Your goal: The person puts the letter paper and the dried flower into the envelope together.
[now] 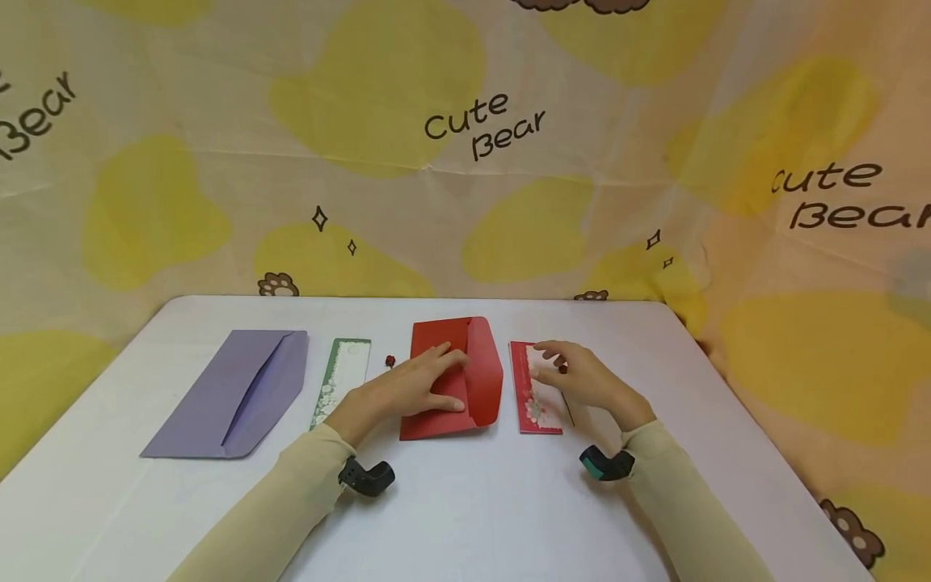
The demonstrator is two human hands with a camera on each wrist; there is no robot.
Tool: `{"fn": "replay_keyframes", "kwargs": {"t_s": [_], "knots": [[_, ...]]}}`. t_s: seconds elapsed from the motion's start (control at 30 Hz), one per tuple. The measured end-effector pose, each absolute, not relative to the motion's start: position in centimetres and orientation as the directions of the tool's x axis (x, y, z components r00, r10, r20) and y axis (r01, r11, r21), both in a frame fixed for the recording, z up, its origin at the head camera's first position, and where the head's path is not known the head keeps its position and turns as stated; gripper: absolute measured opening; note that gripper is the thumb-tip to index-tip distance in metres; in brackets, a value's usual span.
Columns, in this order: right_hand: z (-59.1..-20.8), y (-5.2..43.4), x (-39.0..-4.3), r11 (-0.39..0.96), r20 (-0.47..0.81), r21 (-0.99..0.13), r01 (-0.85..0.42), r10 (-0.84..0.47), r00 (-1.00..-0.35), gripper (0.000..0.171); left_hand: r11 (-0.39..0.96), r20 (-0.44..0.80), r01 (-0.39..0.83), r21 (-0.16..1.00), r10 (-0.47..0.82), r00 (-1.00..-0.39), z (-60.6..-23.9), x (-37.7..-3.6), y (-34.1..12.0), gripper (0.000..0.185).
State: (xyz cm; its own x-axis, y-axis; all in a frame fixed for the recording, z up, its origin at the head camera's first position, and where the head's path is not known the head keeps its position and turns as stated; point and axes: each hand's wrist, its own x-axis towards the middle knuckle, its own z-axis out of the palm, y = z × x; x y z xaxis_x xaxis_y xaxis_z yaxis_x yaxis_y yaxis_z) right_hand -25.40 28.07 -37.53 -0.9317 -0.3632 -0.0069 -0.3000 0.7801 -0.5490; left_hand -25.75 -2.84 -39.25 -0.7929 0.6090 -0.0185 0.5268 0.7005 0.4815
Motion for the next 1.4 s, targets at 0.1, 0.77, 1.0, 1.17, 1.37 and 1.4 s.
{"fn": "replay_keyframes", "kwargs": {"t_s": [0.1, 0.77, 1.0, 1.17, 1.37, 1.4], "knots": [[-37.36, 28.17, -25.47, 0.776, -0.021, -0.555, -0.300, -0.373, -0.927, 0.055, 0.699, -0.022, 0.527, 0.484, 0.611, -0.791, -39.33, -25.86, -2.86, 0.070], [-37.89, 28.25, -25.42, 0.789, -0.127, -0.567, -0.236, -0.367, -0.922, 0.069, 0.692, -0.025, 0.521, 0.500, 0.612, -0.790, -39.08, -25.68, -2.84, 0.068], [-37.79, 28.17, -25.35, 0.809, -0.173, -0.545, -0.222, -0.368, -0.914, 0.074, 0.696, -0.030, 0.515, 0.501, 0.609, -0.793, -38.96, -25.60, -2.94, 0.068], [-37.67, 28.13, -25.10, 0.828, -0.233, -0.527, -0.194, -0.360, -0.903, 0.080, 0.702, -0.031, 0.509, 0.499, 0.601, -0.799, -39.04, -25.57, -2.99, 0.068], [-37.37, 27.86, -24.65, 0.859, -0.299, -0.482, -0.175, -0.349, -0.888, 0.088, 0.700, -0.029, 0.508, 0.503, 0.600, -0.799, -39.05, -25.62, -3.02, 0.068], [-37.31, 27.83, -24.56, 0.864, -0.307, -0.472, -0.174, -0.347, -0.886, 0.089, 0.699, -0.028, 0.507, 0.505, 0.601, -0.799, -39.04, -25.62, -3.02, 0.068]]}}
